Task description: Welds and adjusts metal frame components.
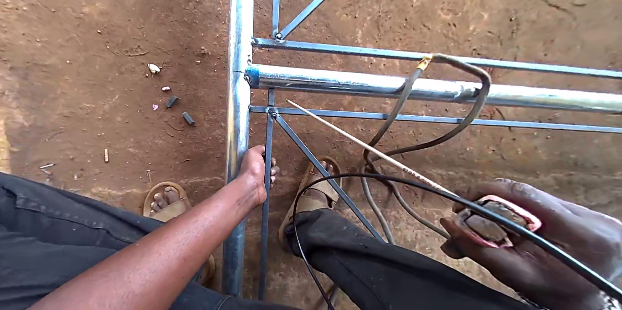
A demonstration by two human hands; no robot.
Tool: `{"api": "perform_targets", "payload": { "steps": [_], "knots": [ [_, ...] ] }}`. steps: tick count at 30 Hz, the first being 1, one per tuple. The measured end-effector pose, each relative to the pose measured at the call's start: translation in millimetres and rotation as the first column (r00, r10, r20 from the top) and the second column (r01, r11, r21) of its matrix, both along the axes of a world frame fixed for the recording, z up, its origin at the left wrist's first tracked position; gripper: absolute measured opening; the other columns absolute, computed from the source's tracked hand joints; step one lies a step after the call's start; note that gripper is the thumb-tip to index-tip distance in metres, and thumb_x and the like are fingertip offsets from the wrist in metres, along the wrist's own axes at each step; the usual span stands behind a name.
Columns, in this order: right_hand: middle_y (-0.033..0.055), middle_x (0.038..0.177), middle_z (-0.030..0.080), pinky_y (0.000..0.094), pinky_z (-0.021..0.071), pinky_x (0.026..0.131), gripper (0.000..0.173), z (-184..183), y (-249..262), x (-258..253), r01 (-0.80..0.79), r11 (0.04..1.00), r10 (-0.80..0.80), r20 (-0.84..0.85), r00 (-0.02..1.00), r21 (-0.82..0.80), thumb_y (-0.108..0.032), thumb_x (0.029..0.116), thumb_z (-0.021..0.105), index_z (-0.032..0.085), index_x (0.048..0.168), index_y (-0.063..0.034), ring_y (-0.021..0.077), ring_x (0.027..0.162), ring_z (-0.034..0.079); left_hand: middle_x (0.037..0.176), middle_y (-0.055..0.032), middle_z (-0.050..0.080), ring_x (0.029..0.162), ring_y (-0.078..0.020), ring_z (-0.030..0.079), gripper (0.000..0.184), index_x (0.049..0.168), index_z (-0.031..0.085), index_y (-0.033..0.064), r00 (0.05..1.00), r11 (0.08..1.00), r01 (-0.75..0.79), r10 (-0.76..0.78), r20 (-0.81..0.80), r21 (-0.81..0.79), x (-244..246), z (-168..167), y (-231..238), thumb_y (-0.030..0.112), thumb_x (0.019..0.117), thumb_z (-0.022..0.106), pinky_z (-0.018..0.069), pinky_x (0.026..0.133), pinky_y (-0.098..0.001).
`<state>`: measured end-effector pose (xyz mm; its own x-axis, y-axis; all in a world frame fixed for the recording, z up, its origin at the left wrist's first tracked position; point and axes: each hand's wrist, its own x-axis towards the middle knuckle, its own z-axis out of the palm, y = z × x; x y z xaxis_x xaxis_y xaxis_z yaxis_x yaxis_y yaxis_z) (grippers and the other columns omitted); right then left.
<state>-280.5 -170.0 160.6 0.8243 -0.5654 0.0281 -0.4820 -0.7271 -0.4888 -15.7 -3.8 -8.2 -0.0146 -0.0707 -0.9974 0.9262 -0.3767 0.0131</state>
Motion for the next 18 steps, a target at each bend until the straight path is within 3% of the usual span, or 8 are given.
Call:
{"api": "perform_targets", "payload": {
  "steps": [7, 18],
  "knots": [
    [-0.0021, 0.077, 0.065, 0.0241, 0.0477, 0.057, 0.041, 1, 4, 12, -0.042, 0.999, 0.041, 0.071, 0.997, 0.011, -0.051, 0.0854, 0.068, 0.066, 0.095, -0.0114, 0.0025, 0.067, 0.060, 0.066, 0.0017, 0.043, 0.049, -0.0121, 0.038, 0.040, 0.082, 0.047, 0.0193, 0.999, 0.999, 0.032, -0.032, 0.029, 0.013, 0, 4, -1, 0.047, 0.1070, 0.034, 0.0342, 0.045, -0.0253],
    [-0.0012, 0.076, 0.066, 0.0218, 0.0463, 0.056, 0.044, -1, 6, 22, -0.048, 0.999, 0.048, 0.029, 0.998, -0.026, -0.053, 0.0859, 0.067, 0.068, 0.095, -0.0095, 0.0004, 0.067, 0.060, 0.067, 0.0014, 0.043, 0.049, -0.0120, 0.038, 0.039, 0.084, 0.047, 0.0190, 0.999, 0.999, 0.036, -0.036, 0.024, 0.029, 0, 4, -2, 0.047, 0.1071, 0.034, 0.0341, 0.045, -0.0255]
  ]
}}
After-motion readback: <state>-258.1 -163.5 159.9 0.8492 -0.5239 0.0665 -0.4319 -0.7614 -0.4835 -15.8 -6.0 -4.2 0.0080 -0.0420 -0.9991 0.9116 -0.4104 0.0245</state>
